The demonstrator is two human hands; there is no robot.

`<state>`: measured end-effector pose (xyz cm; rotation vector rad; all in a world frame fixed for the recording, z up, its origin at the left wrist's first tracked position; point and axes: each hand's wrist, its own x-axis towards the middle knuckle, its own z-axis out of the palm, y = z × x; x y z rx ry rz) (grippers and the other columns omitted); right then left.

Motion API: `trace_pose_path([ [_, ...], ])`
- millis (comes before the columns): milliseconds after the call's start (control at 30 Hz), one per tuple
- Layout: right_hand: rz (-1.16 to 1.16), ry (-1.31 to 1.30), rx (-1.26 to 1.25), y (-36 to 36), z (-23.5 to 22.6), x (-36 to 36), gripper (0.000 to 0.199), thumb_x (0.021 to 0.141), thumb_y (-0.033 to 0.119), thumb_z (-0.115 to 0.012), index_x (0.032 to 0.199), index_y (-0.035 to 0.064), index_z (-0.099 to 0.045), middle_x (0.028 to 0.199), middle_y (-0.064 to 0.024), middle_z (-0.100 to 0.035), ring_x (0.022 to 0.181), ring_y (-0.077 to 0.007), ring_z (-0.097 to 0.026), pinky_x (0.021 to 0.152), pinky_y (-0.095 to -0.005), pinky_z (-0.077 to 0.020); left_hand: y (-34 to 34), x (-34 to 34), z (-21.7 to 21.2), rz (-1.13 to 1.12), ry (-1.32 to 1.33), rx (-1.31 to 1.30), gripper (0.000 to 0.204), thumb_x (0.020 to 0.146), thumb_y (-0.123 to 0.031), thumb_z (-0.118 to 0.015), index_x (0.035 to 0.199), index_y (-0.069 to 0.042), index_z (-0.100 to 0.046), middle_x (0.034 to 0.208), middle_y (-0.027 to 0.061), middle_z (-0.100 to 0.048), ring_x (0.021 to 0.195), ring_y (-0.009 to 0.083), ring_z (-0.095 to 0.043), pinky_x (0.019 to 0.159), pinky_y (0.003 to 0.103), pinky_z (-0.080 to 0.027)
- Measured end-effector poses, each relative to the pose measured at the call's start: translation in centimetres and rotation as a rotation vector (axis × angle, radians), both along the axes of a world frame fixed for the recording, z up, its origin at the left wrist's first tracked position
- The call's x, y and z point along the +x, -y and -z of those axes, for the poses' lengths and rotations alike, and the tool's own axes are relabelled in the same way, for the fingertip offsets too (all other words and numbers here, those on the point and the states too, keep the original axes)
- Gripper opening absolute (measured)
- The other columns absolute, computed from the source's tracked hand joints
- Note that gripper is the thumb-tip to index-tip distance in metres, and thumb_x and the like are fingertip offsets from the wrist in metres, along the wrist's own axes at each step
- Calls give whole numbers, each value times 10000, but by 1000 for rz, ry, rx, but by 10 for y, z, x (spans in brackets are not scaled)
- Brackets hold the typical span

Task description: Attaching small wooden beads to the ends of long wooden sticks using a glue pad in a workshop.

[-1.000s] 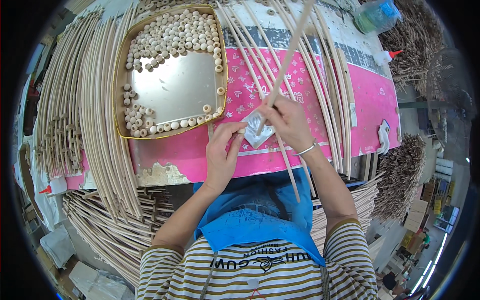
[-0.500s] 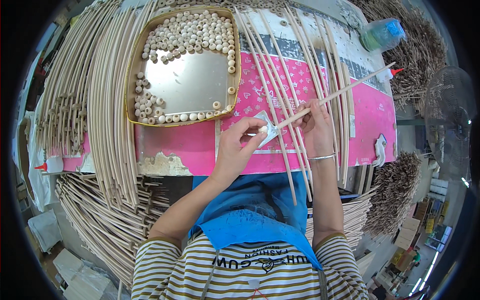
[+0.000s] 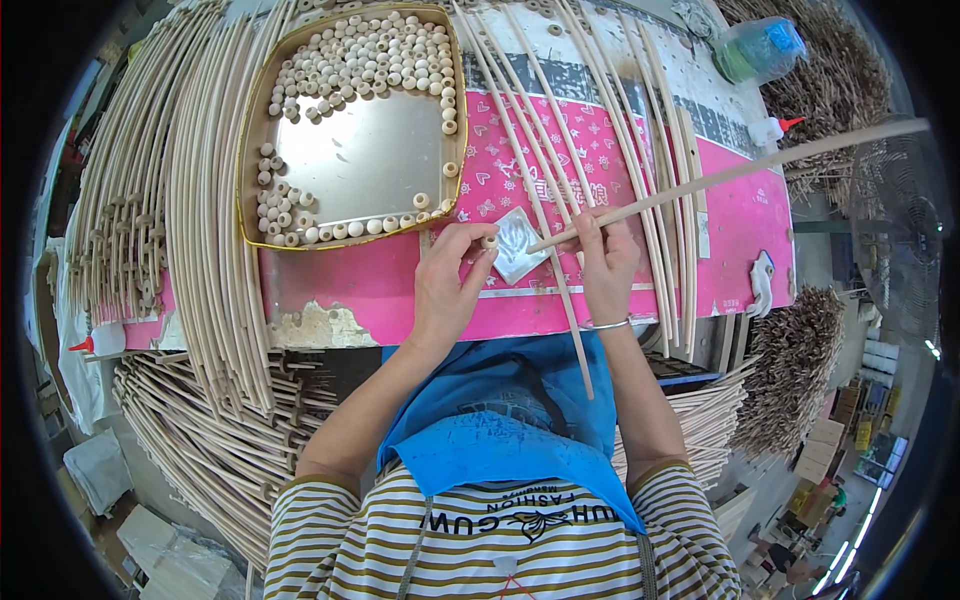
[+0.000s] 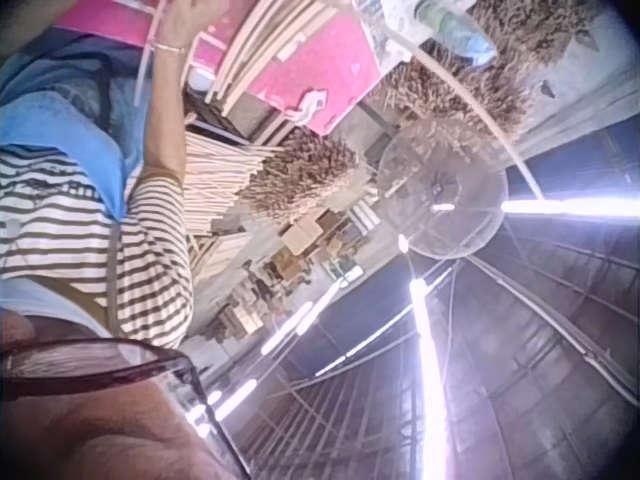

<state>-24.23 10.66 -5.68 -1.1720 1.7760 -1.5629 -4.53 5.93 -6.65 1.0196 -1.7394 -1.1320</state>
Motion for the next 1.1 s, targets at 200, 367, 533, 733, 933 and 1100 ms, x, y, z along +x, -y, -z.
trace_pose_path([
  [200, -1, 53, 10, -8, 13, 16, 192, 1038, 178, -575, 991, -5, -606, 770, -58, -653, 668, -108, -658, 573, -242, -531, 0, -1, -2, -2, -2, 5, 231, 897, -14, -668, 1128, -15, -655, 991, 124, -647, 888, 241, -678, 801, 326, -550],
  [367, 39, 244, -64, -6, 6, 5, 216, 1069, 213, -513, 987, 22, -571, 806, -69, -649, 679, -113, -647, 619, -248, -554, 3, 3, 0, 1, -81, 111, 250, 893, -6, -668, 1143, -16, -672, 1004, 117, -655, 892, 224, -675, 826, 313, -543],
  [533, 67, 375, -107, -3, -13, -8, 240, 1072, 249, -506, 993, 31, -568, 825, -87, -658, 687, -138, -658, 640, -281, -577, 6, 3, -6, 34, -124, 62, 294, 888, 2, -672, 1181, -12, -670, 1010, 102, -655, 915, 183, -662, 845, 293, -534],
  [733, 50, 476, -163, -2, -27, -2, 235, 1066, 264, -515, 995, 51, -586, 848, -84, -662, 683, -137, -657, 662, -311, -587, 3, -9, -8, 49, -150, 272, 265, 894, -29, -688, 1154, 12, -659, 981, 83, -674, 900, 164, -676, 845, 295, -544],
  [933, 30, 514, -163, 0, -27, 2, 237, 1073, 251, -501, 1002, 36, -571, 844, -92, -664, 697, -149, -666, 659, -281, -578, 1, -11, -16, 77, -156, 303, 243, 889, -38, -699, 1124, 18, -669, 982, 89, -691, 893, 161, -690, 824, 295, -556],
  [1100, 8, 505, -173, 3, -24, 4, 242, 1076, 250, -493, 998, 34, -569, 837, -87, -661, 697, -145, -663, 656, -284, -575, 0, -10, -12, 85, -185, 324, 237, 913, -50, -691, 1139, 17, -663, 995, 75, -699, 889, 133, -680, 812, 273, -550],
])
